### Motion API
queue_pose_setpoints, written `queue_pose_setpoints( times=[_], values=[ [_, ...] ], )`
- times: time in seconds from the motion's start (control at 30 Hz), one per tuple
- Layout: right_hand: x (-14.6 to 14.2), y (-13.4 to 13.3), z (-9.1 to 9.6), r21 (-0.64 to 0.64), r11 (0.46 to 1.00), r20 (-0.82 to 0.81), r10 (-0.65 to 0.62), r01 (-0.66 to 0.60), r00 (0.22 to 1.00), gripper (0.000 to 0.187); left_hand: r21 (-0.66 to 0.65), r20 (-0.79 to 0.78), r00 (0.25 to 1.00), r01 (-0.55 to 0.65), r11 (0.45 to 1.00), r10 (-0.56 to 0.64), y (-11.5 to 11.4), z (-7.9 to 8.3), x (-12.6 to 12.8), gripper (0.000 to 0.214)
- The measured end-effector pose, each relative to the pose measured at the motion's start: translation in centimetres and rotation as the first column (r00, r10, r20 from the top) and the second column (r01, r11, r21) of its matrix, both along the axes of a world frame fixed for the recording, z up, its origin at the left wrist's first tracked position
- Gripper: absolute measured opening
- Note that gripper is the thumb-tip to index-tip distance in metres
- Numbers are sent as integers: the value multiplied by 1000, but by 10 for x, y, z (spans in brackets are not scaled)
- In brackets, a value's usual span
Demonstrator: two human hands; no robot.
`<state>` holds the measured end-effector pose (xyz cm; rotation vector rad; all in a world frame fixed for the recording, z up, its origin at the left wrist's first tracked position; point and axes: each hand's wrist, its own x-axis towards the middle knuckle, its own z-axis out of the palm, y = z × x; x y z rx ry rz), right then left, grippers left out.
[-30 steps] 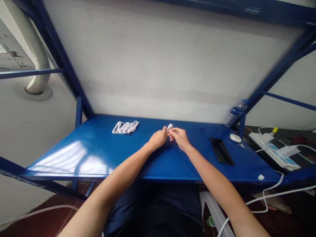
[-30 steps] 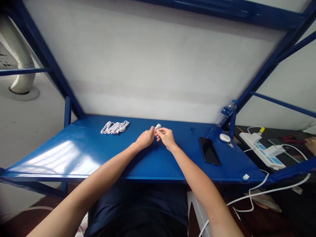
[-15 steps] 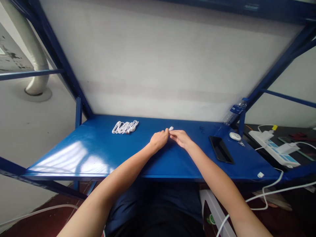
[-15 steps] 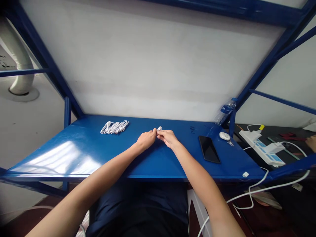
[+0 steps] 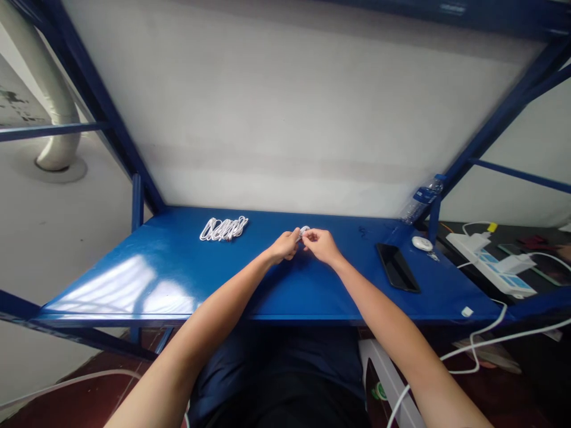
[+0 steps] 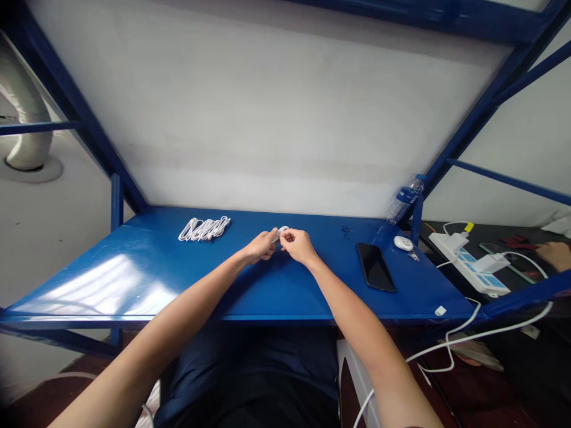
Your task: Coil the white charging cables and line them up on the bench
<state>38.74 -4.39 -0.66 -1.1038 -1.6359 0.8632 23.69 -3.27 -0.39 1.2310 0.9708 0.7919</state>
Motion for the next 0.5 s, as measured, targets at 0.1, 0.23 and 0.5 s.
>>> queue_pose_setpoints(
  times=[0.1, 0.23, 0.5],
  values=[
    [1, -4, 2, 70, 997, 83, 23, -29, 996, 10, -93, 103, 994, 28, 995, -18, -4, 7, -2, 40],
    [1, -7, 4, 188, 980, 149, 33, -61, 988, 9, -23, 60, 998, -12, 1000, 13, -4, 7, 0, 38],
    [3, -3, 1, 102, 995, 222, -41, 18, 974, 16, 579, -391, 893, 50, 814, 224, 7, -5, -3, 44]
  ],
)
